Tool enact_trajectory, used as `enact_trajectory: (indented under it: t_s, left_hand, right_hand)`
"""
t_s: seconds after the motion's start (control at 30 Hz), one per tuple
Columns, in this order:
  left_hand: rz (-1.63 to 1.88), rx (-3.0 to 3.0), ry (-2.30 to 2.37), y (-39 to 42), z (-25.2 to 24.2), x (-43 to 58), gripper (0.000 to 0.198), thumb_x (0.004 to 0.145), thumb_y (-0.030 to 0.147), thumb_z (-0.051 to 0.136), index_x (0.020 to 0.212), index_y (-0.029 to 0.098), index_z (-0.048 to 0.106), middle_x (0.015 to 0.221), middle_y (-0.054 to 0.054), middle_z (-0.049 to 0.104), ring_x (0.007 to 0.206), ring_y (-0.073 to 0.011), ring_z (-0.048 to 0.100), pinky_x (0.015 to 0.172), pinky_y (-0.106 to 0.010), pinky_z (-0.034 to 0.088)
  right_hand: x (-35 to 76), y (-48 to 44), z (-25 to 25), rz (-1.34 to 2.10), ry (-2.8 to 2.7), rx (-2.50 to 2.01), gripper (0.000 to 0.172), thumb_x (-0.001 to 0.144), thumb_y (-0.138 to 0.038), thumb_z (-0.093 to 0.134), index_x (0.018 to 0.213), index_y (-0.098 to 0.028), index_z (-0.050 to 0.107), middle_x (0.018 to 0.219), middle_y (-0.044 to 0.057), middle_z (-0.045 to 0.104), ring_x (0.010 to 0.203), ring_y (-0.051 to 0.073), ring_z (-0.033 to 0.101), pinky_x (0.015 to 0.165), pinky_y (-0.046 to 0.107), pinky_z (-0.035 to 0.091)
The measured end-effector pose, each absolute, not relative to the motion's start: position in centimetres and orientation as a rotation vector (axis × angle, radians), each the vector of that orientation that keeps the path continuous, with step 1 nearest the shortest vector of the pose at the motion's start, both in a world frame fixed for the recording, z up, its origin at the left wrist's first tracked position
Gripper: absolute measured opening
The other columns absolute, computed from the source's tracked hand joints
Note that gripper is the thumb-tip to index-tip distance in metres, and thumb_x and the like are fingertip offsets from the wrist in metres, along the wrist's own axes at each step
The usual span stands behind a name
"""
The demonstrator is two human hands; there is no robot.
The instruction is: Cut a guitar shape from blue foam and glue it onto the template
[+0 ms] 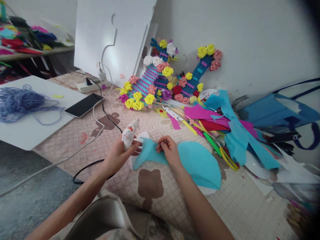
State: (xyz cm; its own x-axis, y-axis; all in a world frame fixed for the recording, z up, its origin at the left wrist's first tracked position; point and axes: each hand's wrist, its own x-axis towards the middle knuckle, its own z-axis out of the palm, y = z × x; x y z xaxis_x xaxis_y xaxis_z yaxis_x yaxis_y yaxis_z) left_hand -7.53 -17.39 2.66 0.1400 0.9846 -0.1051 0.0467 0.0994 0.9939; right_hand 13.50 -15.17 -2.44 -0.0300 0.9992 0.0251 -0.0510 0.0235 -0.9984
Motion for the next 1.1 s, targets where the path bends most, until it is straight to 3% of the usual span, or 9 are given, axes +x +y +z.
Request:
enact_trajectory:
  t_s: [0.2,0.33,0.5,0.7,0.87,1.1]
  left_hand:
    - [0.995,1.193,1.008,-16.6,2.8,-4.7,0.038,0.082,0.041,0.065,0.104,0.016,0.048,0.099,-0.010,0.069,0.089,-0.0244,0.070,0.079,-0.041,0.057]
    - [1.003,1.175,0.936,-16.0,2.2,-3.5,0.037,0.082,0.040,0.066,0.104,0.016,0.050,0.099,-0.010,0.069,0.091,-0.0253,0.070,0.083,-0.041,0.056]
    - [1.016,1.264,0.985,-15.5,1.9,-2.6,0.035,0.083,0.041,0.064,0.104,0.015,0.053,0.101,-0.010,0.068,0.090,-0.0253,0.070,0.077,-0.039,0.056]
    - [1.041,1.443,1.097,-15.2,2.2,-2.8,0.028,0.084,0.038,0.062,0.101,0.017,0.055,0.093,-0.007,0.069,0.089,-0.0226,0.067,0.079,-0.037,0.051]
    - [1.028,1.572,1.277,-15.7,2.1,-5.7,0.027,0.085,0.041,0.060,0.099,0.019,0.053,0.092,-0.004,0.068,0.084,-0.0205,0.064,0.077,-0.036,0.048]
    - [0.894,1.659,1.527,-17.6,0.7,-9.0,0.038,0.078,0.048,0.065,0.098,0.021,0.047,0.087,-0.003,0.061,0.079,-0.0229,0.058,0.071,-0.037,0.046]
  right_hand:
    - [13.4,-15.5,-1.7,1.216,-1.228,-1.103,0.025,0.086,-0.046,0.059,0.080,-0.023,0.049,0.060,-0.004,0.059,0.051,0.014,0.055,0.054,0.028,0.044]
    - [13.5,-15.8,-1.7,1.184,-1.236,-1.056,0.041,0.083,-0.063,0.056,0.074,-0.024,0.046,0.057,-0.005,0.049,0.050,0.014,0.048,0.051,0.028,0.041]
    - [13.6,-15.4,-2.6,1.162,-1.183,-0.971,0.056,0.073,-0.080,0.048,0.072,-0.024,0.043,0.068,-0.002,0.046,0.064,0.016,0.050,0.061,0.030,0.043]
    - [13.6,-15.5,-2.5,1.209,-1.145,-0.957,0.038,0.078,-0.057,0.065,0.077,-0.024,0.046,0.072,-0.003,0.049,0.069,0.016,0.052,0.067,0.030,0.045]
    - [13.4,-15.5,-2.6,1.242,-1.106,-0.950,0.040,0.086,-0.063,0.049,0.078,-0.025,0.045,0.071,-0.003,0.046,0.066,0.016,0.054,0.060,0.029,0.049]
    - [13.4,-15.3,-2.9,1.285,-1.102,-0.938,0.042,0.086,-0.064,0.048,0.076,-0.024,0.047,0.071,-0.003,0.048,0.063,0.015,0.057,0.059,0.031,0.052]
